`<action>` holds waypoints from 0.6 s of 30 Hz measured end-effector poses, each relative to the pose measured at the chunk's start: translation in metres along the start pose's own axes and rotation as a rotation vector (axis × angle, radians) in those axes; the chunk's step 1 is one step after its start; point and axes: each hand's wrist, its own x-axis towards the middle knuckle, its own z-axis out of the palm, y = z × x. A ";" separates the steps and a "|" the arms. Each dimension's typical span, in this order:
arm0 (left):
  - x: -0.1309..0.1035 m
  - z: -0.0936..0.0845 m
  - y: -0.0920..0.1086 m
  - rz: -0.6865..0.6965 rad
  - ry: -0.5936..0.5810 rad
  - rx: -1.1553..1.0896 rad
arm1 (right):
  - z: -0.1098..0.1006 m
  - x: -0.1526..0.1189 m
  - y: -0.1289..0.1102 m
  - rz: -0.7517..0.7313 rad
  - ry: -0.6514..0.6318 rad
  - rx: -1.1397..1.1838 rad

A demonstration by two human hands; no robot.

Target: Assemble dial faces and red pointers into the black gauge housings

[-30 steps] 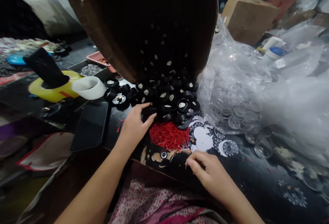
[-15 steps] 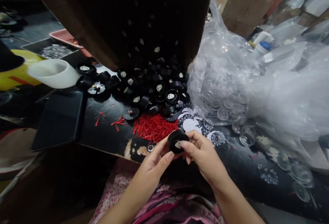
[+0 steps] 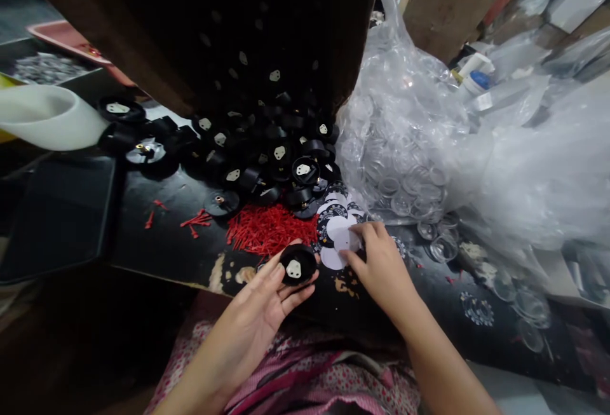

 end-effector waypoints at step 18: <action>0.001 0.005 0.003 0.060 0.004 -0.054 | -0.010 -0.024 -0.015 0.005 -0.097 0.801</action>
